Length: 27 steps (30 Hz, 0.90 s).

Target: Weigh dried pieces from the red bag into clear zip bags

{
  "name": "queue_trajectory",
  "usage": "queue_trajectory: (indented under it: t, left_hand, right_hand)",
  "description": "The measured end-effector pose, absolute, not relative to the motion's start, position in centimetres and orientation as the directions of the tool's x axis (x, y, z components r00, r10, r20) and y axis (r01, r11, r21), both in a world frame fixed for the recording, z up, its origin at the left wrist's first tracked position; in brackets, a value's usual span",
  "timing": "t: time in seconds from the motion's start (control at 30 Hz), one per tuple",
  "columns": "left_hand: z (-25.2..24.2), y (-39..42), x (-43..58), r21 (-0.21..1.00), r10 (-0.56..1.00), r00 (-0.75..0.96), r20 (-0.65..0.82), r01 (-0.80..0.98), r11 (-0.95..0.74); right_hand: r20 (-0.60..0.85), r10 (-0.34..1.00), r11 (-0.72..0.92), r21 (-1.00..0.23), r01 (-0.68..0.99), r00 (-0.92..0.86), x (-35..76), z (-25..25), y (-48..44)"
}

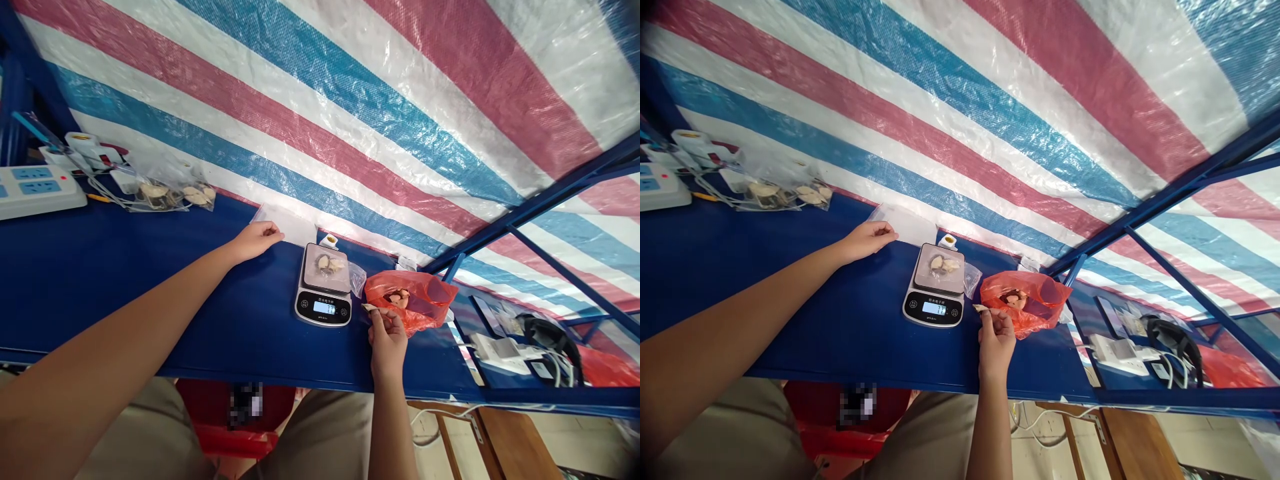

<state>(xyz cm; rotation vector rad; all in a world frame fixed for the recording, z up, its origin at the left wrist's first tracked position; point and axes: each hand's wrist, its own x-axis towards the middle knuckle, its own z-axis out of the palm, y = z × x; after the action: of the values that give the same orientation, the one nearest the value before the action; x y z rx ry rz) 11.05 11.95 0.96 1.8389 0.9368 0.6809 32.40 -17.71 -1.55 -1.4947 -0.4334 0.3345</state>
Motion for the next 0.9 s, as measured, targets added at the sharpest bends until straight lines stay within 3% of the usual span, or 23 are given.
queue_trajectory:
  t: [0.33,0.5,0.73,0.9]
  left_hand:
    - [1.0,11.8,11.1,0.916,0.829,0.553,0.09,0.282,-0.287]
    - [1.6,10.7,11.8,0.928,0.809,0.539,0.236,0.123,-0.352]
    - [2.4,7.1,13.7,0.758,0.508,0.747,0.429,0.009,-0.653]
    - [1.3,6.3,14.4,0.645,0.362,0.772,0.522,-0.079,-0.76]
  right_hand:
    - [0.065,0.434,0.012,-0.998,0.066,0.899,32.4,-1.2,-17.6]
    - [0.042,0.326,0.054,-0.998,0.026,0.944,32.6,-0.9,-16.8]
    - [0.036,0.346,0.005,-0.999,0.036,0.938,33.5,-0.4,-13.6]
    - [0.006,0.515,-0.02,-1.0,0.019,0.857,33.3,0.7,-11.5]
